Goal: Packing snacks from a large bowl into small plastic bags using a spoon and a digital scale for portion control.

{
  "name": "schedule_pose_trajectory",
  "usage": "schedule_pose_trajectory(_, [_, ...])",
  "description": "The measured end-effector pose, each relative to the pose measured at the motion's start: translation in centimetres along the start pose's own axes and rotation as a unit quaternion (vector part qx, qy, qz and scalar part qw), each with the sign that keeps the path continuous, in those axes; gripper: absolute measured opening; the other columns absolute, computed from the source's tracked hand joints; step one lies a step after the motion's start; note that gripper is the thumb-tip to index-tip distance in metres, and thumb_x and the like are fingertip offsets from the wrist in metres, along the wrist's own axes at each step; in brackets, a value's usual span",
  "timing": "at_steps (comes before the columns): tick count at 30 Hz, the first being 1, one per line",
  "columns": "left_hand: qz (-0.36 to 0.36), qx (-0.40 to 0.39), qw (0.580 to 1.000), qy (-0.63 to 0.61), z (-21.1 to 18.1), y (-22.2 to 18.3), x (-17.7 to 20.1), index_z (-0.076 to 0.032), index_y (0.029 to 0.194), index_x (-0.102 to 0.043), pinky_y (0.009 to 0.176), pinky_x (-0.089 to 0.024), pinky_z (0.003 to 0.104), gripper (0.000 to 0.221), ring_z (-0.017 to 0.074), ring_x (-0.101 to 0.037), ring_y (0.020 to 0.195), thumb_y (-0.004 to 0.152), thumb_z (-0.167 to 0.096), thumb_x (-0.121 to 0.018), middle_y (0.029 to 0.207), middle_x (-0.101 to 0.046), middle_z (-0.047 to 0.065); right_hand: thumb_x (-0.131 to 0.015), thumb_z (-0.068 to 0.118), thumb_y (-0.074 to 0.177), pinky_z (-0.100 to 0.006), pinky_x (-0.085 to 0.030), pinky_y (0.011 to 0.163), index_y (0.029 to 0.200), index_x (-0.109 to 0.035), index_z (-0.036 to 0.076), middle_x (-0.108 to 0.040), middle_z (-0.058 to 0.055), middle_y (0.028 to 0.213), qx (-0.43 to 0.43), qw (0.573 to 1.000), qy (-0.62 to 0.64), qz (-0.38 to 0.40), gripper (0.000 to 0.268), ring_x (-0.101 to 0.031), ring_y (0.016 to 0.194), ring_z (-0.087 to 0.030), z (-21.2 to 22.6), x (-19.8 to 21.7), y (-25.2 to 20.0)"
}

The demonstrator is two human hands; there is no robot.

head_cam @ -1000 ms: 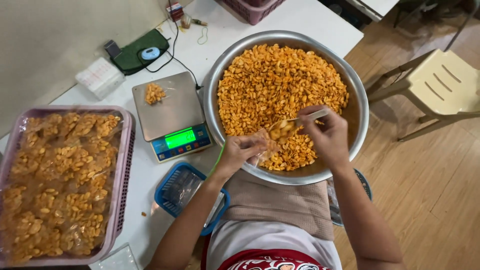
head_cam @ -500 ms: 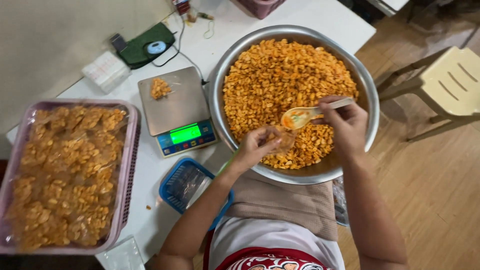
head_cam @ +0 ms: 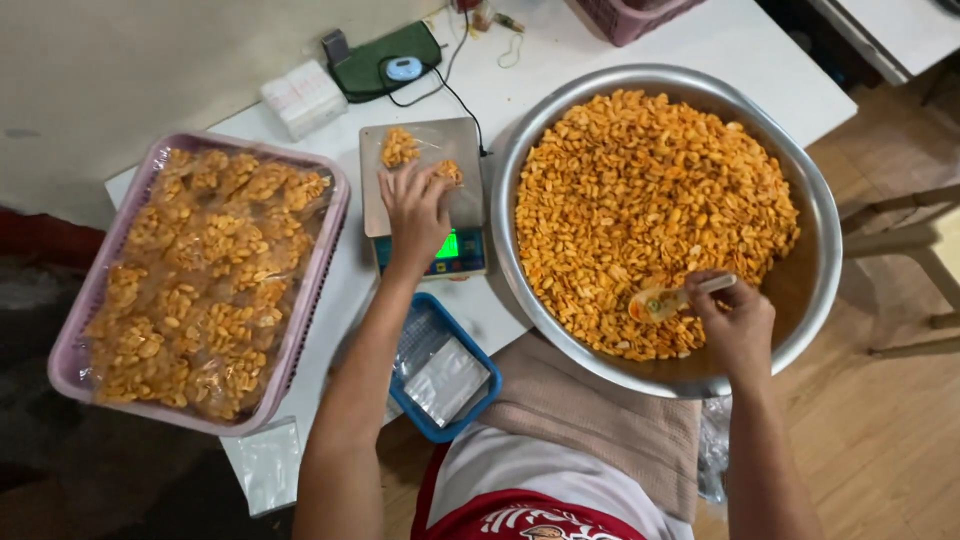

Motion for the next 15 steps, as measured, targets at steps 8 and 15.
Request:
schedule_pose_trajectory(8, [-0.004, -0.002, 1.0, 0.008, 6.4, 3.3, -1.6, -0.007, 0.121, -0.065, 0.11, -0.047, 0.043, 0.045, 0.0341, -0.056, 0.125, 0.077, 0.005, -0.064, 0.129, -0.058, 0.013, -0.077, 0.01, 0.096, -0.047, -0.058, 0.079, 0.104, -0.08, 0.01, -0.076, -0.019, 0.091, -0.037, 0.994, -0.101, 0.023, 0.009, -0.073, 0.098, -0.037, -0.1, -1.8, -0.4])
schedule_pose_trajectory(15, [-0.04, 0.121, 0.988, -0.093, 7.7, 5.3, -1.3, -0.02, 0.095, -0.074, 0.077, -0.059, 0.036, 0.005, 0.0209, -0.073, 0.085, 0.091, -0.017, -0.075, 0.086, -0.072, -0.002, -0.076, 0.007, 0.096, -0.047, -0.06, 0.076, 0.104, -0.08, 0.007, -0.075, -0.024, 0.091, -0.069, 0.995, -0.073, 0.015, 0.01, -0.073, 0.093, -0.039, -0.1, -1.6, -0.4])
Point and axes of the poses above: each hand's wrist, its own y-axis towards the middle knuckle, its own x-axis out of the back of the hand, z = x × y, the point moved 1 cm from there along y, towards the middle knuckle
